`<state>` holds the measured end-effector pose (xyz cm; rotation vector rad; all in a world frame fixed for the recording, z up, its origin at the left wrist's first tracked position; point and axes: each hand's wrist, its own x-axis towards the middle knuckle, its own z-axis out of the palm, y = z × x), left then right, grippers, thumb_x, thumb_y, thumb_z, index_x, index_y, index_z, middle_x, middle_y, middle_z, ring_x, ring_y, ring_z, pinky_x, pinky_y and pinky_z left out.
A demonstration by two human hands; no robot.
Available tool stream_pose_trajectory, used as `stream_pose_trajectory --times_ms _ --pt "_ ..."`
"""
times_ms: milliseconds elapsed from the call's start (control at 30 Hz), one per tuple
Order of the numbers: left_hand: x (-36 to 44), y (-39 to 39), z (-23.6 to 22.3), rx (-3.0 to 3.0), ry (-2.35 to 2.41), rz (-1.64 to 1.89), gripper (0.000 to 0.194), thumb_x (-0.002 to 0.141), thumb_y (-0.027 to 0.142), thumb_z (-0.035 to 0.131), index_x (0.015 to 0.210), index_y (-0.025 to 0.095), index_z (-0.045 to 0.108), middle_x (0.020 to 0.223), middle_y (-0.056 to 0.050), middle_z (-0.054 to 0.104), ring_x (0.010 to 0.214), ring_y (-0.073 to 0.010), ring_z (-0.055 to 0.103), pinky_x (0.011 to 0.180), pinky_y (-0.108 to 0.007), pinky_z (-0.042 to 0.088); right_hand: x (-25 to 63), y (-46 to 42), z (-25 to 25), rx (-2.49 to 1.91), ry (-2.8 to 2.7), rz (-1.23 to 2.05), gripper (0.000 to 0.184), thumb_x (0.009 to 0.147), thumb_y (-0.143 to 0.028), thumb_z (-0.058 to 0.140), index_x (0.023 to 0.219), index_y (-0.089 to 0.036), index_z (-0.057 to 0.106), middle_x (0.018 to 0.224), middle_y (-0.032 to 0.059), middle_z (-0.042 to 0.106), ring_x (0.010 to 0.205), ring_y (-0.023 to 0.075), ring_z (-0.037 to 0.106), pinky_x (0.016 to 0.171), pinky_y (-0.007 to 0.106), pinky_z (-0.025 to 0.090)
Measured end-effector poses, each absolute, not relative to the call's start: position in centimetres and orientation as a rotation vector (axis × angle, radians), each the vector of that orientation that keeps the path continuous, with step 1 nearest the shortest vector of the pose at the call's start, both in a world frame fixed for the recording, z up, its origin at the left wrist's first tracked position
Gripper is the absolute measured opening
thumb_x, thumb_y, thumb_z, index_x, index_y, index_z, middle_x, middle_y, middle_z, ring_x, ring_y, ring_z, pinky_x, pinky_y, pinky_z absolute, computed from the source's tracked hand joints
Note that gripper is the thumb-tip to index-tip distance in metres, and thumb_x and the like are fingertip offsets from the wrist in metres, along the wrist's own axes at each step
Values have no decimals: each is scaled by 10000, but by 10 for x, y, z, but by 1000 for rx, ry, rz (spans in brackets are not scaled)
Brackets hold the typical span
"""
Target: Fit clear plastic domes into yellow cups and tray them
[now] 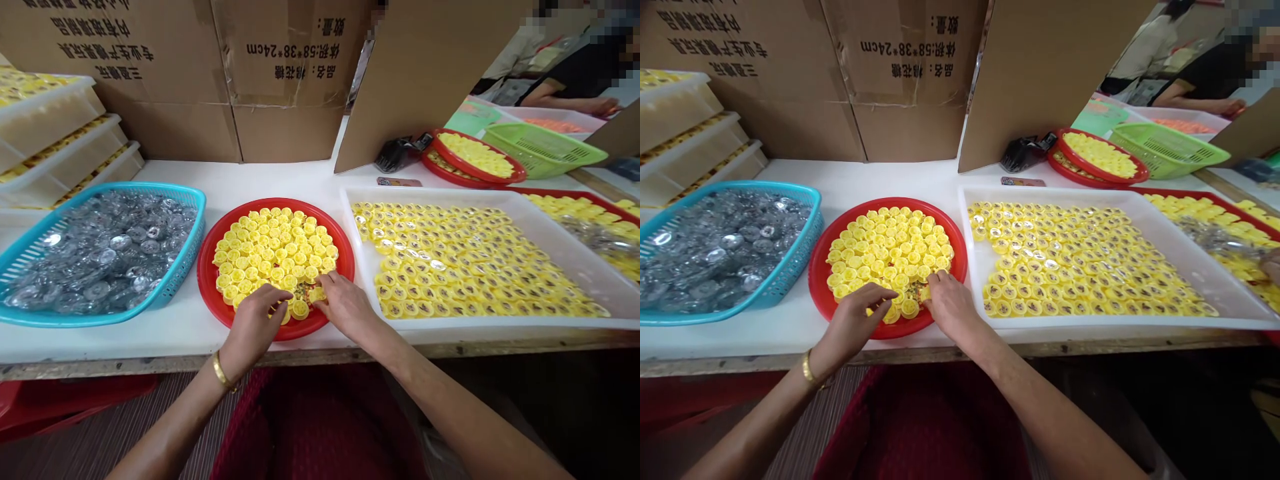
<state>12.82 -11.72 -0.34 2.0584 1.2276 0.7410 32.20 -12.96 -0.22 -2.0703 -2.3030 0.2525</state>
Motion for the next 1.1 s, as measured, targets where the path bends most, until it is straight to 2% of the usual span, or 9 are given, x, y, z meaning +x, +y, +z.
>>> stream_pose_trajectory --times_ms 167,333,567,700,800,967,1100 --pt "163 -108 -2 2354 1181 506 200 857 172 528 950 189 704 871 -69 653 798 -181 611 716 -293 458 322 -132 -4 -2086 -2256 222 176 834 -278 609 967 -162 609 981 81 635 905 235 615 760 318 457" --pt "190 -95 -4 2446 1235 342 132 826 232 568 890 190 676 821 -54 623 766 -194 599 668 -287 434 321 -130 1 -2125 -2255 246 168 802 -172 574 962 -132 605 933 100 661 870 234 628 729 310 441" --pt "200 -87 -6 2321 1244 367 64 779 223 572 800 184 618 738 -31 595 695 -179 561 621 -277 391 323 -129 0 -2100 -2251 247 218 763 -121 546 975 -111 596 962 119 651 900 240 614 750 314 434" --pt "194 -82 -2 2291 1210 360 65 757 161 551 730 174 609 688 -20 573 652 -163 531 607 -271 379 323 -129 -1 -2087 -2244 212 216 757 -181 577 964 -121 596 939 113 651 876 245 615 739 320 437" --pt "188 -79 2 2298 1218 413 106 751 119 527 755 169 620 709 -21 572 662 -157 526 629 -275 388 323 -129 0 -2110 -2244 222 236 745 -194 597 973 -132 590 918 105 661 860 249 622 736 325 439" --pt "191 -81 -1 2202 1129 553 83 787 189 555 806 178 636 764 -23 591 694 -148 550 670 -272 422 323 -130 -1 -2107 -2128 283 208 765 -226 594 956 -145 587 935 94 658 878 231 625 745 298 440" --pt "195 -83 -6 2176 1109 545 141 750 91 508 758 185 614 698 1 581 653 -138 533 641 -260 415 323 -132 -7 -2114 -1991 324 178 774 -242 593 926 -150 584 935 90 643 876 215 622 738 277 446"
